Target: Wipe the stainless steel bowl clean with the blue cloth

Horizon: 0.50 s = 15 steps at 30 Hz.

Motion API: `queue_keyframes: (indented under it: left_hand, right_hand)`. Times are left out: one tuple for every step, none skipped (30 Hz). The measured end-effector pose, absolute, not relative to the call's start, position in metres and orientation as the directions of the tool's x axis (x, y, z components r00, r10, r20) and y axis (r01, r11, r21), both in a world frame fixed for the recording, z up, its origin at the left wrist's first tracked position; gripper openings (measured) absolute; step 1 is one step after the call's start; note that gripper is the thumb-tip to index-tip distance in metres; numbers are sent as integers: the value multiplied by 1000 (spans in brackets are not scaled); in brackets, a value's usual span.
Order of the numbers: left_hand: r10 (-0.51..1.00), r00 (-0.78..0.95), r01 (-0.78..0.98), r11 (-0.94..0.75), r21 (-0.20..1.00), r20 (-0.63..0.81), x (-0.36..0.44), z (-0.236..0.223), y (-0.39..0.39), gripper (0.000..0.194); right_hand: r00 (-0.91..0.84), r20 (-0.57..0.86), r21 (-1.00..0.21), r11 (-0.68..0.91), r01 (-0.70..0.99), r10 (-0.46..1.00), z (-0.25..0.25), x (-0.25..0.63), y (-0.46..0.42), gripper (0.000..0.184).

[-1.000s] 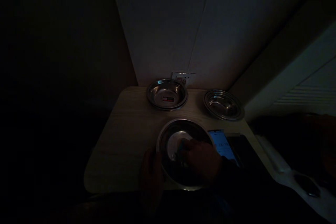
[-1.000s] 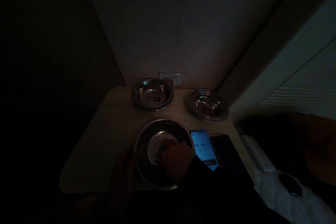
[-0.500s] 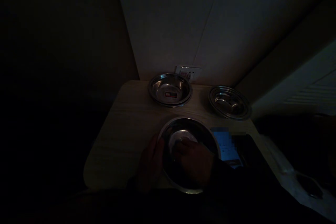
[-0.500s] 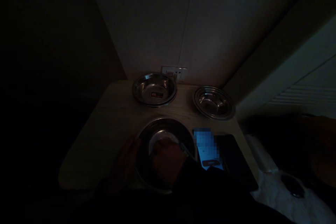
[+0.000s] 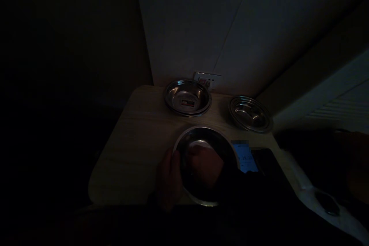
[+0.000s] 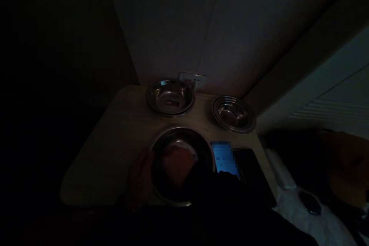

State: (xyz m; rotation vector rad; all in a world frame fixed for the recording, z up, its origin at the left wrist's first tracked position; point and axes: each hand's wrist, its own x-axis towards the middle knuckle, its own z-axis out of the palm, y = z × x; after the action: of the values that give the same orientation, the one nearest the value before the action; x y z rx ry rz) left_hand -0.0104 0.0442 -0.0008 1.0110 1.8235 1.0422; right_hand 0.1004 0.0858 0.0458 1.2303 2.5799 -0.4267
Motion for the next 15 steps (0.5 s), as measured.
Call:
queue_keyframes:
  left_hand:
    - [891, -383, 246, 352, 903, -243, -9, -1, 44, 35]
    - [888, -391, 238, 353, 905, -243, -9, -1, 43, 35]
    - [887, -393, 231, 350, 908, -241, -9, -2, 43, 35]
    - [891, -387, 228, 342, 912, -238, -9, -2, 42, 35]
    - [898, -375, 227, 331, 916, -231, -10, -3, 42, 34]
    - [906, -358, 227, 319, 920, -226, -11, -3, 42, 34]
    - [911, -347, 226, 311, 923, -222, -11, -3, 42, 33]
    - [913, -342, 225, 310, 924, -223, -12, -2, 42, 33]
    - [914, -336, 225, 311, 923, -226, -12, -2, 42, 32]
    - [916, -329, 224, 313, 923, -230, -11, -1, 42, 32]
    - [919, -320, 225, 310, 924, -230, -11, -1, 42, 31]
    - [919, -321, 228, 308, 924, -227, -10, 0, 42, 31]
    - [915, -338, 231, 307, 923, -220, -9, 0, 42, 31]
    - [909, -360, 233, 306, 923, -211, -7, 0, 42, 31]
    - [900, -386, 233, 308, 922, -204, -6, 0, 42, 31]
  right_hand:
    - [-632, -389, -172, 621, 764, 670, 47, 101, 82, 25]
    - [-640, -425, -186, 630, 754, 640, 48, 101, 79, 26]
    - [-632, -449, -189, 624, 758, 632, 49, 101, 77, 26]
    - [-615, -454, -183, 608, 772, 645, 49, 101, 77, 26]
    - [-597, -443, -174, 589, 789, 669, 48, 101, 78, 26]
    - [-581, -417, -163, 571, 805, 699, 48, 99, 80, 26]
    - [-562, -382, -150, 551, 821, 733, 47, 98, 84, 26]
    - [-534, -351, -132, 524, 841, 769, 47, 96, 89, 27]
    - [-496, -332, -113, 488, 865, 802, 46, 94, 93, 28]
    - [-464, -321, -98, 458, 883, 825, 46, 92, 97, 30]
    - [-439, -315, -86, 435, 896, 841, 46, 91, 100, 31]
    - [-435, -313, -86, 431, 898, 844, 47, 90, 101, 31]
    - [-449, -316, -96, 443, 892, 836, 47, 91, 100, 31]
    - [-471, -325, -110, 462, 880, 820, 47, 91, 99, 30]
    - [-499, -333, -129, 486, 864, 800, 48, 93, 97, 29]
